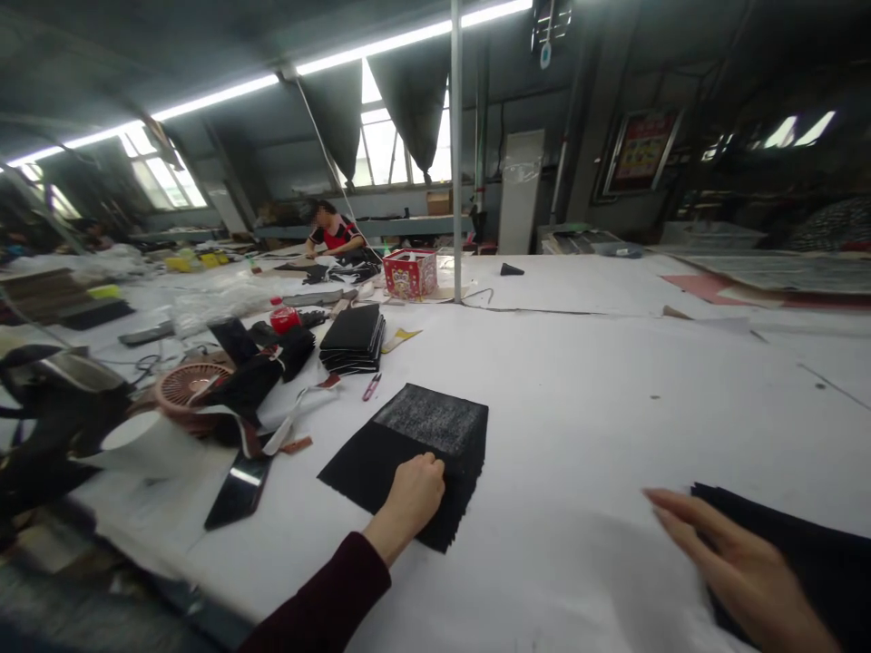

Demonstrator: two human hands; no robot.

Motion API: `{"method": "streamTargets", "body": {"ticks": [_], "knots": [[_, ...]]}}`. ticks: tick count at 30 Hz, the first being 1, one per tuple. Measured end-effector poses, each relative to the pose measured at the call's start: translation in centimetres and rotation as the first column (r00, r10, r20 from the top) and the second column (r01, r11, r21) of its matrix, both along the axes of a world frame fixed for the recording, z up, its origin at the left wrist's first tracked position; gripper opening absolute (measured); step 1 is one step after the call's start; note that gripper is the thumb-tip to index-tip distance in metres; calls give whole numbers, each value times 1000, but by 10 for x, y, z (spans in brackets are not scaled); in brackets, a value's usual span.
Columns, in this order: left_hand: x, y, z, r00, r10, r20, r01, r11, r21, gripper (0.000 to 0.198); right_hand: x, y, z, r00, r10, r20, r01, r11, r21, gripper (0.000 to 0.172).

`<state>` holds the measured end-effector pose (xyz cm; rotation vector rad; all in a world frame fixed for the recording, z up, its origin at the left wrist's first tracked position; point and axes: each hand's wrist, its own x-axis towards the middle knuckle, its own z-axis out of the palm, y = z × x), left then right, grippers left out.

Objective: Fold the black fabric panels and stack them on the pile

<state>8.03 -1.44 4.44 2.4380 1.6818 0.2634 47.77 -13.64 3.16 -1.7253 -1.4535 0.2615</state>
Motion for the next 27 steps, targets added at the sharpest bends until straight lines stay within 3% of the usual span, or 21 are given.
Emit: {"method": "streamTargets", "body": {"ticks": [2, 5, 9, 12, 15, 20, 27], "knots": [[-3, 6, -1, 999, -8, 38, 9, 1000, -7, 25, -67, 17, 2, 972, 219, -90, -226, 971, -75, 33], [-18, 19, -3, 992, -8, 128, 15, 999, -50, 24, -158, 43, -3, 866, 492, -87, -497, 867, -38, 24], [-37, 35, -6, 963, -34, 268, 71, 989, -129, 29, -225, 79, -15, 790, 609, 76, -613, 787, 63, 27], [-45, 43, -8, 936, -57, 347, 122, 978, -168, 31, -242, 101, -22, 770, 597, 224, -621, 782, 54, 32], [-50, 51, -11, 914, -73, 400, 167, 965, -204, 31, -245, 111, -28, 778, 575, 253, -599, 801, 19, 31], [-54, 62, -15, 887, -98, 451, 230, 941, -249, 26, -247, 113, -30, 882, 469, 33, -470, 882, 30, 15], [-59, 68, -16, 861, -106, 497, 279, 916, -289, 22, -267, 121, -41, 924, 374, -83, -375, 927, 3, 13]]}}
